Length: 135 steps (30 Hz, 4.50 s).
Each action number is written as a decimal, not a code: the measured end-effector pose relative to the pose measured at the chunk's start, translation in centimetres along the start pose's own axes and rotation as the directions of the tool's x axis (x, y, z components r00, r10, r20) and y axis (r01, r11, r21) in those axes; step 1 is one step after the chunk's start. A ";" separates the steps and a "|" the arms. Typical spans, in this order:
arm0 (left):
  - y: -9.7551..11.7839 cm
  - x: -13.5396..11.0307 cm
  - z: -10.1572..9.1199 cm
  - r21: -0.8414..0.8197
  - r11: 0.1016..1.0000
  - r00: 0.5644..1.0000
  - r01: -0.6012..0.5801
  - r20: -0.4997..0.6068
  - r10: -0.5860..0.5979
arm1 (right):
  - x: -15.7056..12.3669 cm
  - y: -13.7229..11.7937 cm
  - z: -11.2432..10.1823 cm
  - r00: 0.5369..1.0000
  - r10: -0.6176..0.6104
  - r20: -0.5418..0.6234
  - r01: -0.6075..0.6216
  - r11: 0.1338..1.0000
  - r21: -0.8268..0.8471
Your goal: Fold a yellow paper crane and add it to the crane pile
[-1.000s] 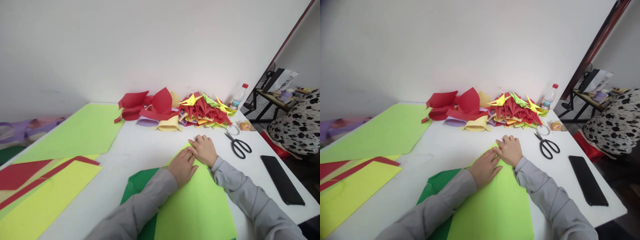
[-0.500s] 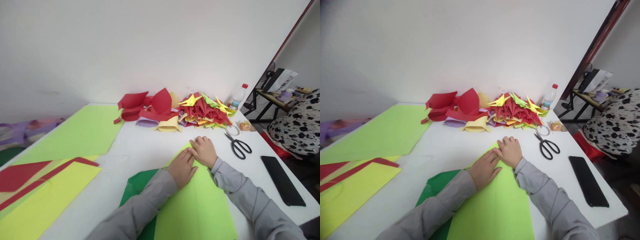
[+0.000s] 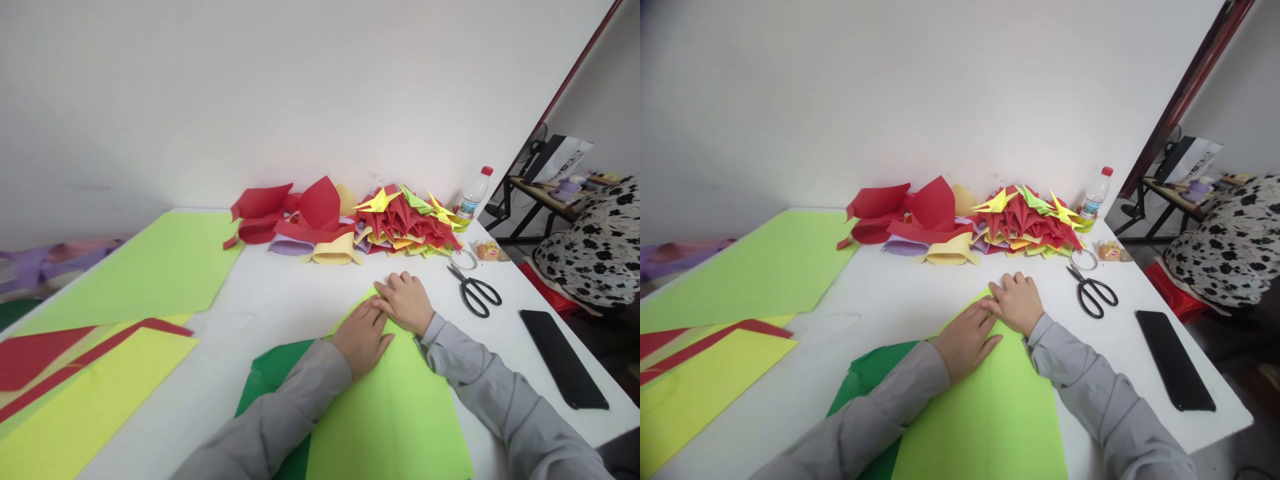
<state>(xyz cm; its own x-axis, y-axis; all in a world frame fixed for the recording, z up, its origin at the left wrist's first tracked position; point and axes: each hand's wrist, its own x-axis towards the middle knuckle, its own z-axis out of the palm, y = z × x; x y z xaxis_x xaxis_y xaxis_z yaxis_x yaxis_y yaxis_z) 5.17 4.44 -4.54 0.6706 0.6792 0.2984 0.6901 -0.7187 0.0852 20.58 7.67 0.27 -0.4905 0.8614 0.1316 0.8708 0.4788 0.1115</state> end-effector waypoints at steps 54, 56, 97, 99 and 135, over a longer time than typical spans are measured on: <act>-0.2 -0.1 0.5 0.023 1.000 1.000 0.000 0.000 0.000 | -0.1 0.0 0.9 0.997 0.020 -0.071 -0.017 0.999 0.049; -0.2 -0.1 0.6 0.016 1.000 1.000 0.005 -0.001 -0.005 | -0.2 0.0 0.9 0.997 0.016 -0.076 -0.013 0.999 0.047; -0.6 -0.4 0.5 0.010 1.000 1.000 -0.008 -0.001 0.008 | -5.8 1.9 0.7 0.990 0.012 -0.143 -0.001 0.997 0.081; -0.6 -0.4 0.6 0.008 1.000 1.000 -0.006 -0.013 0.006 | -6.3 2.2 0.7 0.988 0.012 -0.157 0.001 0.997 0.083; -0.4 -0.3 0.3 0.064 0.998 0.999 -0.014 -0.043 0.017 | -8.5 3.6 1.4 0.909 0.046 -0.415 0.056 0.972 0.229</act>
<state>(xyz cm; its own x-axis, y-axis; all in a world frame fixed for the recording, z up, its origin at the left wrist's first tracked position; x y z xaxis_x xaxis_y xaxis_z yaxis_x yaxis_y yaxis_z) 4.83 4.57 -4.93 0.6698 0.6600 0.3403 0.6965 -0.7173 0.0204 27.89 2.33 -1.83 -0.4198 0.7344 0.5333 0.8266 0.5521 -0.1096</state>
